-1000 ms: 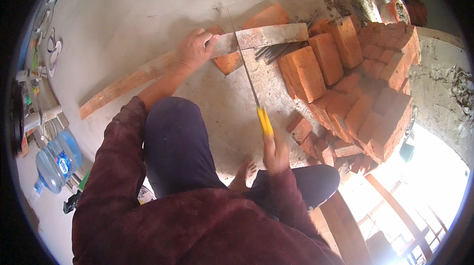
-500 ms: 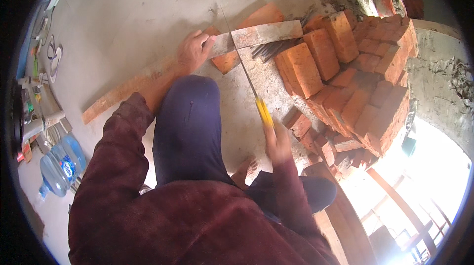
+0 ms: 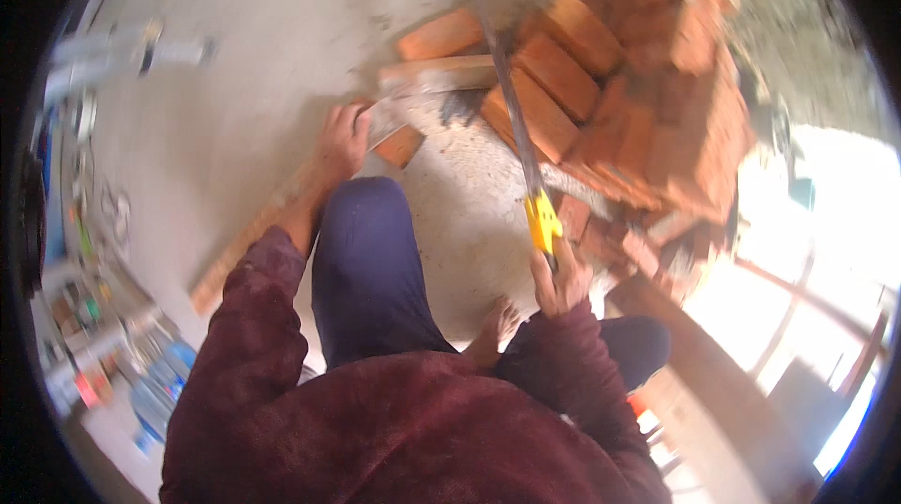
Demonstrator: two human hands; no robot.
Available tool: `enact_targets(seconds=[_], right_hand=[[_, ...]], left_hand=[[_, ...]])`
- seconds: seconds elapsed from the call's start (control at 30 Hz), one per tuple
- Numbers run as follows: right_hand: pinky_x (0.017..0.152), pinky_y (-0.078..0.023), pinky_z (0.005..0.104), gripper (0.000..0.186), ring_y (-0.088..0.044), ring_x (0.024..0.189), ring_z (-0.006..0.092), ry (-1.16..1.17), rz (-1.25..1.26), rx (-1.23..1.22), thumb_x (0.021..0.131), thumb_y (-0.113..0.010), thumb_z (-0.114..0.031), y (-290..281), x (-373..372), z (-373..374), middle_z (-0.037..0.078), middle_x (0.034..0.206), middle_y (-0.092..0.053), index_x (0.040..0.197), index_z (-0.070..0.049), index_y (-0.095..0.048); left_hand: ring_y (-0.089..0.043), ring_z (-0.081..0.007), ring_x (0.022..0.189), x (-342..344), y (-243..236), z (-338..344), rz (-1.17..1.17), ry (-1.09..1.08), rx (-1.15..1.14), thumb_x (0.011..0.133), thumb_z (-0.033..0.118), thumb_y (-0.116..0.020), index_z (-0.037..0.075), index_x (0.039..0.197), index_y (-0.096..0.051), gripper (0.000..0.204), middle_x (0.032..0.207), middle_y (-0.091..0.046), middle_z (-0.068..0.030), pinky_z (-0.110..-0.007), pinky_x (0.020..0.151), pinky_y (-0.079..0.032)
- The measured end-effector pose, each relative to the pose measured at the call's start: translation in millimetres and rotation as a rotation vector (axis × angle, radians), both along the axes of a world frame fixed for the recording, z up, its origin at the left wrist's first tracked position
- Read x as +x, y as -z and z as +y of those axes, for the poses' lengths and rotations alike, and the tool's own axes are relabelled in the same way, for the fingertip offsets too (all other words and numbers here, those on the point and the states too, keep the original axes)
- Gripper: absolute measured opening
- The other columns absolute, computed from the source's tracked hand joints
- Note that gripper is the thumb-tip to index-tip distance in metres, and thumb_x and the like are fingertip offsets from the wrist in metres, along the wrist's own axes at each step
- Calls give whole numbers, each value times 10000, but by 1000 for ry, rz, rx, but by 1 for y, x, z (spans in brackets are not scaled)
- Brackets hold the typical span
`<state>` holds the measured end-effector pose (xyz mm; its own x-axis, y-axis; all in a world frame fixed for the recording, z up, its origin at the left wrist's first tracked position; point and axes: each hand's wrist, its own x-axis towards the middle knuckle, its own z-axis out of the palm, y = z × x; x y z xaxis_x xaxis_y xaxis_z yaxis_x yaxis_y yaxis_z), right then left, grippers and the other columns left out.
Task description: The person saws a wooden board held against a stack of bricks and then saws another piece of wood on the floor.
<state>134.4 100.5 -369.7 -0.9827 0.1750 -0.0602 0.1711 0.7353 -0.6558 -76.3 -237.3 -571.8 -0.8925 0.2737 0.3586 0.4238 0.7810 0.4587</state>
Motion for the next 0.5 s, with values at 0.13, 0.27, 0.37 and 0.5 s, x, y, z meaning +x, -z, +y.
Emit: enact_targets(seconds=[0.13, 0.27, 0.37, 0.5], right_hand=[[719, -419, 433, 265, -615, 728, 283, 170, 146, 543, 792, -715, -301, 4, -31, 31, 111, 809, -642, 924, -91, -623], [800, -427, 483, 365, -588, 874, 330, 343, 265, 635, 770, -740, -395, 40, -41, 47, 135, 924, -632, 963, -108, -620], [828, -439, 441, 219, -568, 931, 278, 206, -25, 675, 793, -651, -313, 88, -72, 41, 89, 903, -608, 930, -142, -627], [866, -418, 427, 95, -579, 896, 249, 361, 172, 798, 802, -578, -251, 129, -57, 35, 43, 841, -582, 838, -172, -618]], left_hand=[[-549, -355, 1000, -14, -30, 40, -99, -21, -53, 884, 406, -606, 73, 1217, -570, 472, 1091, -596, -143, -460, 863, -438], [-586, -359, 1015, -22, -38, 63, -77, 102, -161, 798, 519, -681, 67, 1240, -566, 643, 1122, -618, -153, -457, 875, -463], [-564, -356, 1111, -3, -9, 59, -131, 64, -218, 779, 550, -704, 38, 1263, -545, 723, 1207, -587, -183, -442, 934, -460], [-526, -369, 1154, 30, -51, 53, -360, -20, -282, 824, 615, -616, -42, 1299, -489, 821, 1267, -522, -226, -452, 957, -440]])
